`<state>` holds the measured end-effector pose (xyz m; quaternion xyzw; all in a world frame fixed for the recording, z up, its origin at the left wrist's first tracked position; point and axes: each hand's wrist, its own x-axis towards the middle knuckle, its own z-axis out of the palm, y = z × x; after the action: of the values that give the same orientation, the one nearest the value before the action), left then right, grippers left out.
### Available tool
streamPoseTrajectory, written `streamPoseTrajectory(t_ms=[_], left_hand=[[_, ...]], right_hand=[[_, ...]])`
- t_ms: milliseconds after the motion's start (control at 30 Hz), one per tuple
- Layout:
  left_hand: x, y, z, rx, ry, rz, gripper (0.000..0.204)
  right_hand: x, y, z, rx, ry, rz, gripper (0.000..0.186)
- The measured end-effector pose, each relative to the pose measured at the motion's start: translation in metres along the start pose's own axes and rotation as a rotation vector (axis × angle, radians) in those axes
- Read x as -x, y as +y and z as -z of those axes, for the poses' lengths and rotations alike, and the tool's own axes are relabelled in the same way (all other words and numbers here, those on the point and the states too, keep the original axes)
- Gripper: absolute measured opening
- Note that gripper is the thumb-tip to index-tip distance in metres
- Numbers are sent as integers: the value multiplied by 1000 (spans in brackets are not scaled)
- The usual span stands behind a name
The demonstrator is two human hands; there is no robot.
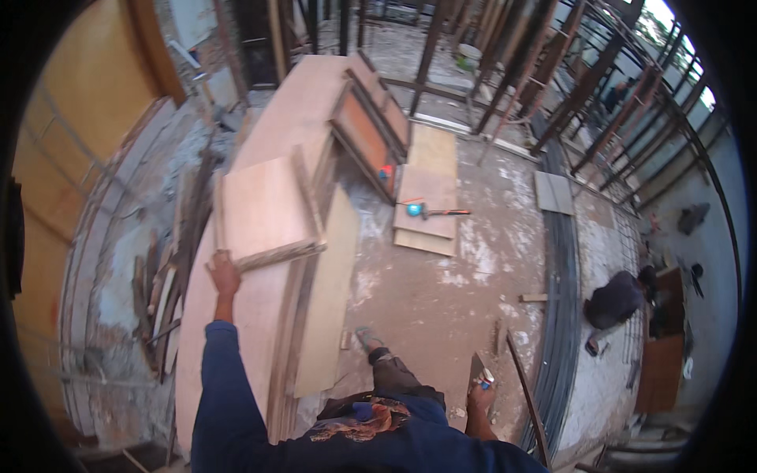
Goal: The person saws a piece of plywood on a workbench, moves a large wooden structure, and uses a tape measure and pencil to mark another piece of wood using a saw as a straight edge.
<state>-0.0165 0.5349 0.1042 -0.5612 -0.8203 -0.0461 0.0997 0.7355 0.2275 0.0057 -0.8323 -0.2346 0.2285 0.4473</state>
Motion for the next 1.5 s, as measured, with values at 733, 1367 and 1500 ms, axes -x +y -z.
streamPoseTrajectory(t_ms=[733, 1367, 1500], left_hand=[[282, 79, 70, 641, -704, -471, 65], [382, 142, 77, 712, -654, -180, 36], [368, 189, 85, 868, -542, -184, 31]], right_hand=[[170, 4, 15, 298, -72, -4, 23], [30, 104, 75, 381, -498, -337, 17], [-2, 98, 88, 253, -477, -402, 6]])
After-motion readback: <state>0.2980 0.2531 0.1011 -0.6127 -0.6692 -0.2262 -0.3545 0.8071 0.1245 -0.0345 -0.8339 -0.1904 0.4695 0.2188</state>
